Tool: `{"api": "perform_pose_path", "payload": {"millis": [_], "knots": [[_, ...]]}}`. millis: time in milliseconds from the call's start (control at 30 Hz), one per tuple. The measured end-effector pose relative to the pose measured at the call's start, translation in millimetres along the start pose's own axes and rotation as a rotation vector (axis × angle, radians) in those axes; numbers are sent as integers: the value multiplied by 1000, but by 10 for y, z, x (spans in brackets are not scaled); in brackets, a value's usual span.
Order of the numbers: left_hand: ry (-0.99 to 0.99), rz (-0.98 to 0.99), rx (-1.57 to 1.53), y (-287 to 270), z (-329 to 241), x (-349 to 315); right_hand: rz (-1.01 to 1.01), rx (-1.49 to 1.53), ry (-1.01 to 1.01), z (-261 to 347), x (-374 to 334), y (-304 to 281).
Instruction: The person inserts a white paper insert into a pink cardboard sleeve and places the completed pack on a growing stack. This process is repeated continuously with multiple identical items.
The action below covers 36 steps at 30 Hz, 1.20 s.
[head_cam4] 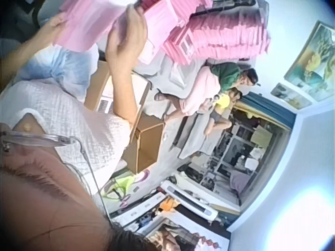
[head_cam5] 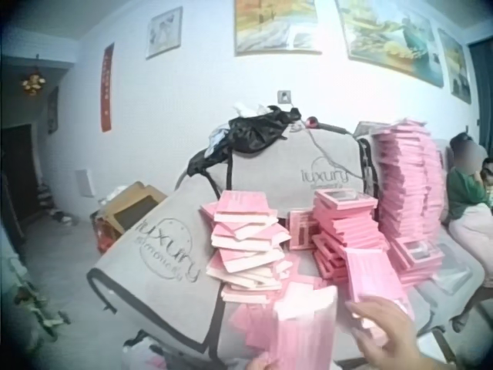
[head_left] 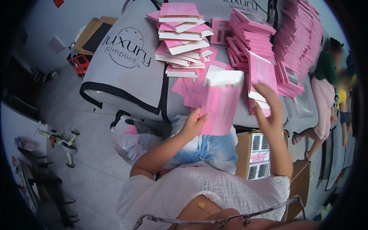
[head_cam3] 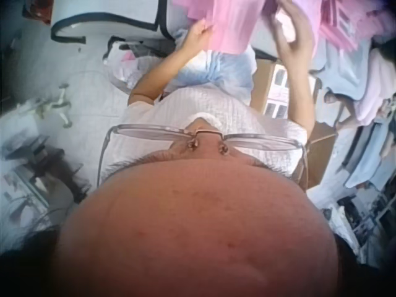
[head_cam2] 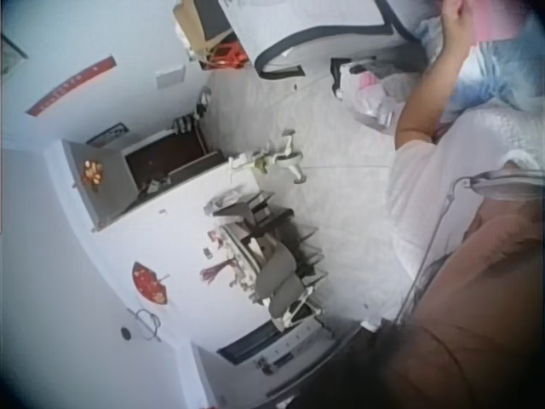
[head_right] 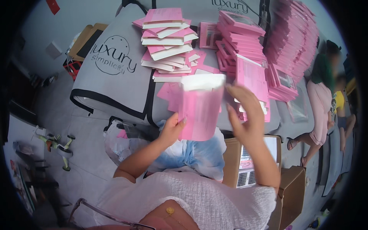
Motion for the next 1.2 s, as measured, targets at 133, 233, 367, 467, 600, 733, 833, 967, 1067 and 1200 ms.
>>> {"api": "perform_pose_path", "payload": {"millis": [133, 233, 367, 467, 600, 733, 833, 967, 1067, 1200], "knots": [[-134, -177, -753, 80, 336, 209, 347, -76, -163, 119, -493, 1096], [-192, -184, -971, -6, 747, 271, 489, -254, -158, -333, -867, 1938], [-238, -453, -611, -293, 1105, 194, 379, -382, -21, -1103, -1213, 2253], [-238, -405, -601, -380, 1257, 228, 340, -512, 100, -1441, -1327, 2083], [-243, -394, -605, -351, 1246, 171, 294, -615, 132, -1704, -1408, 1838], [-221, -371, -526, -358, 1060, 43, 222, -595, 149, -1615, -1573, 1479], [-115, -216, -613, -306, 637, 66, 209, -202, 534, -1378, -1574, 1187], [-126, -143, -700, -180, 231, 328, -181, 452, 675, -1534, -1337, 847], [30, 28, -301, -70, -88, 510, -367, 316, 886, -2026, -1080, 311], [415, 98, 1365, -204, 110, 766, -448, 73, 796, -2812, -633, -339]]}}
Point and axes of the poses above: each hand's wrist, its own x-axis towards the middle knuckle, its own y-axis out of the palm, z = x × y, the point moved 8 cm from there along x, towards the middle knuckle, and after that the axes turned 7 degrees about -z, right-handed, at the moved point
